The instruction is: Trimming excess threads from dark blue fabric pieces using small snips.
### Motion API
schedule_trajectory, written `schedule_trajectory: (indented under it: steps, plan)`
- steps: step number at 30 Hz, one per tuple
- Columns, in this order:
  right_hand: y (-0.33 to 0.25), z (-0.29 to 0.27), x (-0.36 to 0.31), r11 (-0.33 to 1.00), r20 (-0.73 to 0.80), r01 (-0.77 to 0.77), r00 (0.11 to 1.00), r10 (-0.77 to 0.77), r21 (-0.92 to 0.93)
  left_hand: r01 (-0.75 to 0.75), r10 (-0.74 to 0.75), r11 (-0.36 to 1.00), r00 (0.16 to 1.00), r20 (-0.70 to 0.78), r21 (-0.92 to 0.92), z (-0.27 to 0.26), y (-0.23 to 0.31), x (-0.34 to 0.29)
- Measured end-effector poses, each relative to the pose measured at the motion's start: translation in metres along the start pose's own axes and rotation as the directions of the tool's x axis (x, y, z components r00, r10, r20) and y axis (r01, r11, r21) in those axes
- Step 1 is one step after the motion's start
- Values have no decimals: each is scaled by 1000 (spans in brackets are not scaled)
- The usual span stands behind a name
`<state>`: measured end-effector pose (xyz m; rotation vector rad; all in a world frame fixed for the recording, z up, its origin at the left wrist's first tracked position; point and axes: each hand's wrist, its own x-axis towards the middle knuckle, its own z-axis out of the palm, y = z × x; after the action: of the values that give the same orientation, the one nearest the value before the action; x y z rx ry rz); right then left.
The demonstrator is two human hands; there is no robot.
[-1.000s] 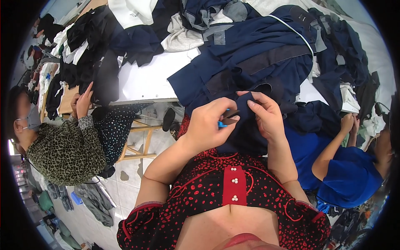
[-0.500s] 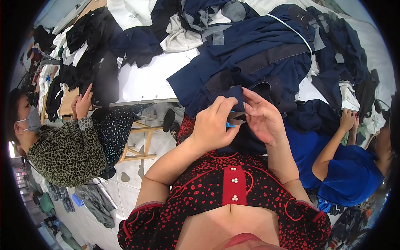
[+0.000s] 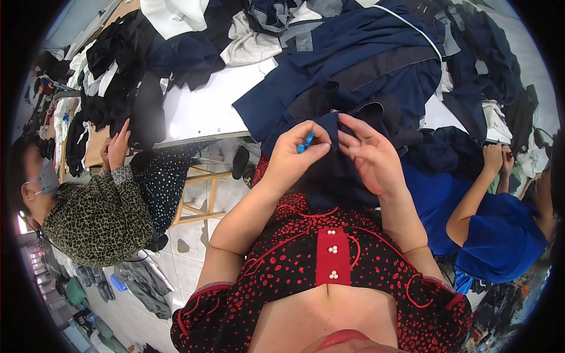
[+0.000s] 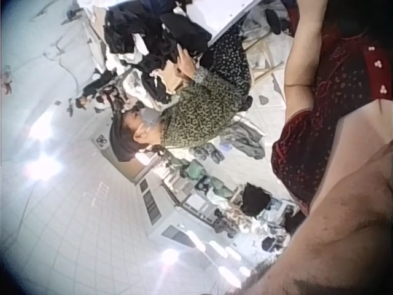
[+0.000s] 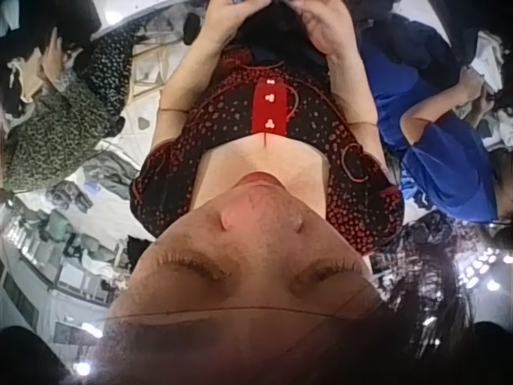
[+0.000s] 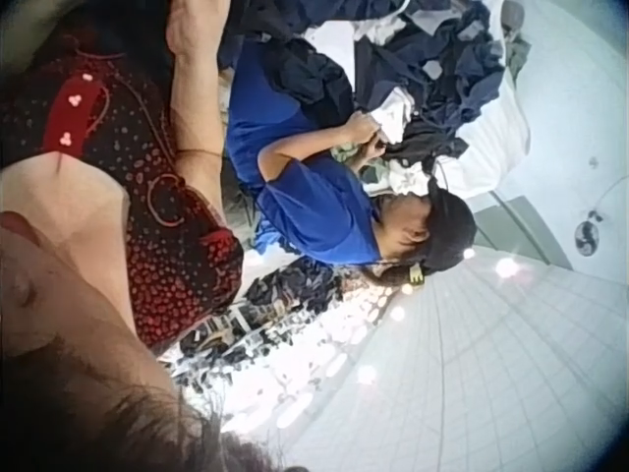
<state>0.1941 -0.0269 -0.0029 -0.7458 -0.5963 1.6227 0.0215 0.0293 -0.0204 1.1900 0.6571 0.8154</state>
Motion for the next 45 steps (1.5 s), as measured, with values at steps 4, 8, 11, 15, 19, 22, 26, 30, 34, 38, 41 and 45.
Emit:
schedule_trajectory:
  steps: [4,8,11,15,19,22,26,30,34,38,41,45]
  plan:
    - [4,-6,-2,885,144,177,982,-126,-430,70,-68,953,998,16,-296,0,2,-4]
    - [6,0,-2,828,144,232,972,-184,-511,67,-67,924,998,13,-376,3,0,-6]
    - [3,0,-4,719,131,269,961,-243,-641,59,-65,923,998,-5,-380,7,1,-7]
    - [-1,5,-5,468,210,327,935,-285,-821,29,-42,939,999,-32,-343,6,3,-8]
    - [-2,8,-3,435,269,358,929,-253,-826,20,-31,944,999,-27,-328,6,2,-8]
    - [-4,2,0,431,320,396,916,-241,-811,67,-63,923,998,23,-379,2,0,-6]
    - [-11,4,-2,466,310,363,932,-189,-807,95,-88,904,995,36,-417,-1,-3,-6]
    - [-13,-1,-5,460,269,327,945,-188,-826,112,-107,882,994,37,-458,-4,0,-5]
    - [-10,-1,-4,363,300,376,921,-249,-853,151,-155,938,988,13,-313,1,3,-8]
    - [-6,4,-3,357,302,377,920,-249,-855,-47,47,991,999,6,123,5,1,-11]
    - [-5,3,-1,372,325,411,905,-273,-832,55,-55,998,998,24,7,-3,-2,-12]
    - [-12,2,-4,386,316,363,931,-181,-848,159,-147,976,985,89,-149,-7,1,-11]
